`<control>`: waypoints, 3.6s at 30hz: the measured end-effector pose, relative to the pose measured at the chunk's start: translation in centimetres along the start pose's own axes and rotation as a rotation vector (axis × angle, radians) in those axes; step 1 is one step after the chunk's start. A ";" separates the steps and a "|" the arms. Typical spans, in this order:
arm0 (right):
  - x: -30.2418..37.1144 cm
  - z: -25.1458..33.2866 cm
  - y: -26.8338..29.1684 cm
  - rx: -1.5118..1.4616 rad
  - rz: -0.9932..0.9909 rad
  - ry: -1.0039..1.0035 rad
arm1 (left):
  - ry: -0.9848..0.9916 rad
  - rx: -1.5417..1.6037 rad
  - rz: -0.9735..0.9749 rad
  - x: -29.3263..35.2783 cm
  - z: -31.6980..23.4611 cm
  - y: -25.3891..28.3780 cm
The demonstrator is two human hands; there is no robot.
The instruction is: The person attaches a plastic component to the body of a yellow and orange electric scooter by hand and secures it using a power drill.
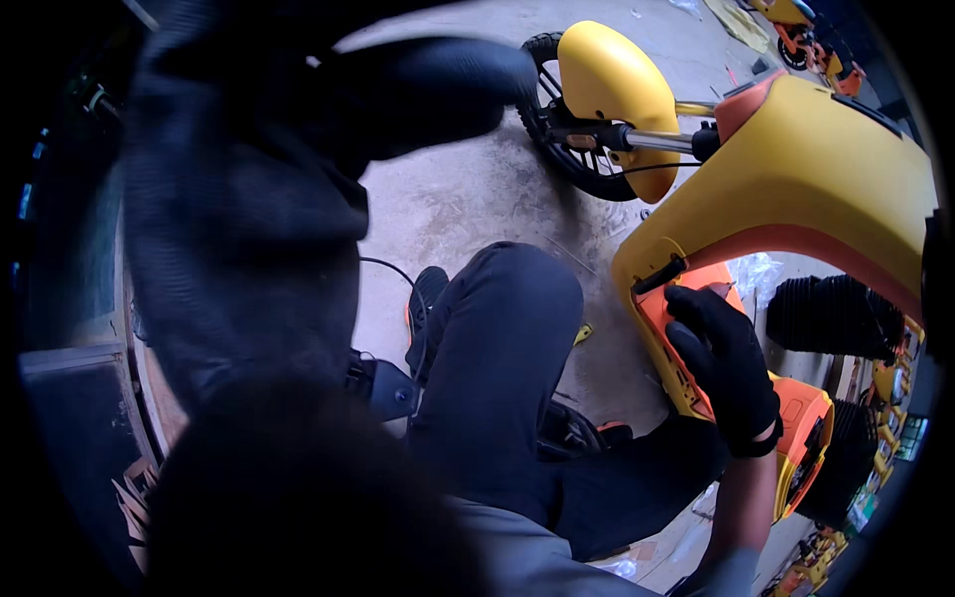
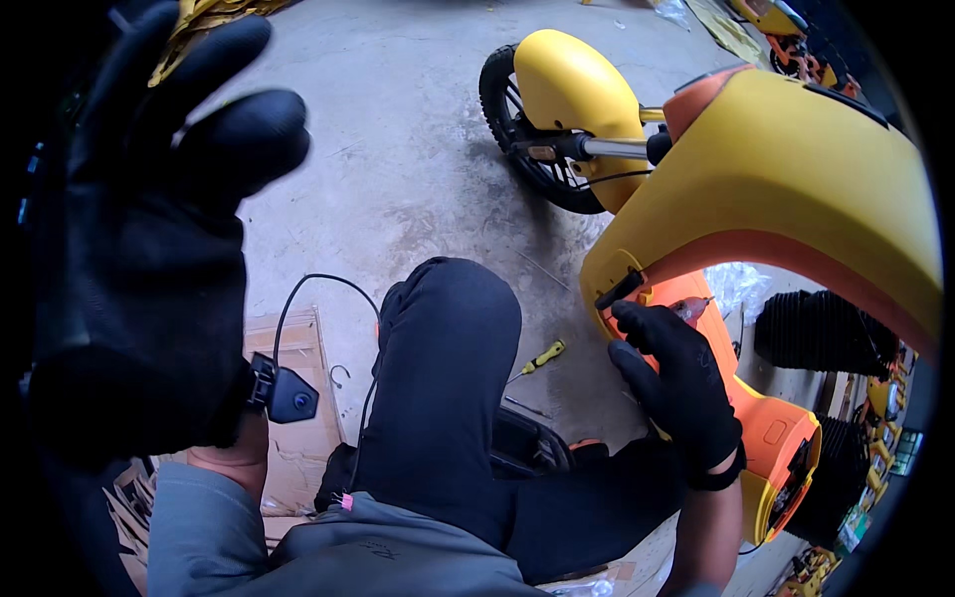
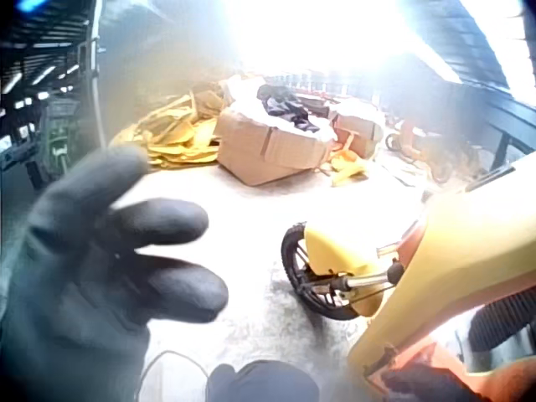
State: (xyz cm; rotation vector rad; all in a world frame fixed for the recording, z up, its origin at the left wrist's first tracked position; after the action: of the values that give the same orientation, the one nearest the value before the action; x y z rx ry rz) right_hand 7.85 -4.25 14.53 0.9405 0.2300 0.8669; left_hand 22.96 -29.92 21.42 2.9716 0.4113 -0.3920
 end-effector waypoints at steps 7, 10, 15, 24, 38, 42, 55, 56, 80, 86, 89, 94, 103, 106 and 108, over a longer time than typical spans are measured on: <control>-7.6 -0.3 -8.0 -0.127 0.216 0.045 | -0.243 0.132 0.055 3.9 5.8 -15.9; -9.2 -1.4 -8.6 -0.123 0.283 0.009 | 0.099 0.406 0.529 1.3 8.1 -24.4; -11.9 -2.3 -11.5 -0.278 0.419 -0.099 | 0.406 0.382 0.067 2.0 15.0 -24.0; -13.8 -6.5 -16.5 -0.238 0.474 -0.244 | 0.702 0.688 -0.190 3.3 13.9 -17.7; -4.9 -10.4 -22.1 -0.446 0.603 -0.917 | 1.182 1.188 -0.719 13.4 12.4 -1.7; -8.2 -8.7 -19.8 -0.281 0.608 -0.965 | 0.995 0.222 -0.591 8.7 8.2 13.8; -37.5 23.0 -20.6 -0.221 0.578 -0.451 | 1.351 -0.367 -0.533 38.1 6.4 14.9; -38.4 24.5 -21.7 -0.214 0.601 -0.454 | 1.070 -0.804 -0.161 37.3 5.3 14.1; -45.6 35.0 -64.3 0.271 0.785 -0.494 | 1.735 0.266 -0.862 42.7 4.5 32.7; -45.4 28.3 -69.4 0.272 0.477 -0.291 | 1.783 0.041 -0.592 44.2 5.8 40.0; -47.6 31.6 -68.2 0.157 0.402 -0.245 | 1.830 0.099 -0.558 46.6 4.1 41.3; -64.4 34.2 -62.4 -0.057 0.186 -0.413 | 1.785 0.147 -0.457 44.7 6.7 46.0; -73.7 34.5 -66.5 0.349 0.125 -0.154 | 1.776 -0.086 -0.371 45.0 10.6 51.2; -73.6 33.4 -65.7 0.372 0.193 -0.160 | 1.727 -0.189 -0.232 43.5 11.7 52.3; -71.4 33.3 -63.9 0.308 0.212 -0.275 | 1.700 -0.231 -0.184 41.8 11.9 53.6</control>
State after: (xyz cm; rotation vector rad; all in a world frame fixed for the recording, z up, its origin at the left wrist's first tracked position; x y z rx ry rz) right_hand 13.90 -95.73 -28.87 1.3785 0.0254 0.8990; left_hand 74.04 -72.46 2.94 2.2182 0.6937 2.0374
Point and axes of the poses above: each hand's wrist, its own x-axis away from the middle knuckle, its own y-axis out of the back of the hand, z = x × y, the point moved 7 cm from there along -x, towards the middle knuckle, and after that the axes turned 3 degrees about -y, right-handed, at the moved point
